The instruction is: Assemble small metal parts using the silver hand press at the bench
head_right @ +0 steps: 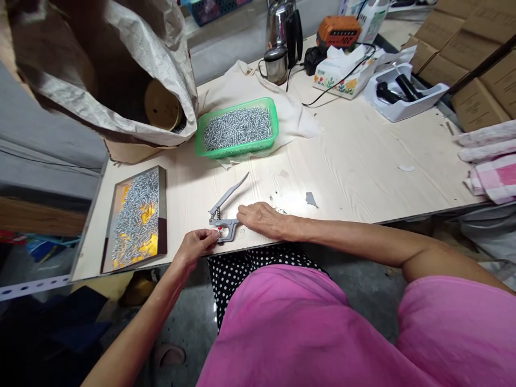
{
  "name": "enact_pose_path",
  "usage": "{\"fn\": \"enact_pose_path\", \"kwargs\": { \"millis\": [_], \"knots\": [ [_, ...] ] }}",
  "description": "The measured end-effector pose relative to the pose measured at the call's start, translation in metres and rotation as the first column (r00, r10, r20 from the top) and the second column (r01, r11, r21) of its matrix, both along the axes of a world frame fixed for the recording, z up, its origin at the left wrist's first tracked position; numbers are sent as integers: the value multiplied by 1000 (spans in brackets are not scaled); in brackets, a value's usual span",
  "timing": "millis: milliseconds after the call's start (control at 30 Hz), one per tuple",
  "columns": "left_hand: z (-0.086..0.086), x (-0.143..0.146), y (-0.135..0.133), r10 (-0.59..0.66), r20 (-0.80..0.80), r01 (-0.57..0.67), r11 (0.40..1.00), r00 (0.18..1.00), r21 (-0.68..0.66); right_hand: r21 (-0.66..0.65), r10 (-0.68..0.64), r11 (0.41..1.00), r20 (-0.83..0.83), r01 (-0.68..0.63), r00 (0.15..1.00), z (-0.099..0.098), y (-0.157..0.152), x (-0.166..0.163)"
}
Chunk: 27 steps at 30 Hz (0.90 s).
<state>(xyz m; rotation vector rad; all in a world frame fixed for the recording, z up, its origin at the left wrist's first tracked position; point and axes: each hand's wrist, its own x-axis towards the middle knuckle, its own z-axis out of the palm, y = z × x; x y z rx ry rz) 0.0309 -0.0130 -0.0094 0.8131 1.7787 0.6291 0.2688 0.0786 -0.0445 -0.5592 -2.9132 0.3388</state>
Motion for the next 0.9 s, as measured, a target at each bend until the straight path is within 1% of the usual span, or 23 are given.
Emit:
{"fn": "enact_pose_path", "kwargs": {
  "millis": [100,200,267,333,367,433,533,600,700,900],
  "knots": [
    [2,-6,7,-126,17,127,988,992,-89,-20,10,1000,-4,-10,1000,-7,1,-2],
    [2,-10,11,-177,40,181,973,983,-146,-54,-7,999,-3,7,1000,-10,0,-2],
    [3,-9,11,-178,59,185,969,982,-165,-94,-13,996,10,14,1000,-7,2,0],
    [5,-8,10,-174,51,181,965,983,-188,-113,8,994,-8,-9,1000,-1,7,4],
    [7,-7,10,-172,36,176,963,984,-203,-102,11,995,-27,-13,1000,3,11,6],
    [10,-4,10,-166,0,161,960,986,-231,-60,-27,998,-44,25,999,9,22,10],
    [14,-2,9,-153,-31,141,958,988,-250,-39,-104,994,23,105,994,14,36,11],
    [15,-1,9,-151,-40,136,956,988,-260,-58,-99,993,58,103,993,15,41,10],
    [15,0,8,-156,-49,138,954,986,-268,-72,-92,993,60,96,994,17,43,6],
    [11,-1,7,-169,-56,151,958,984,-242,-26,-107,993,108,111,988,26,35,5]
  ]
}}
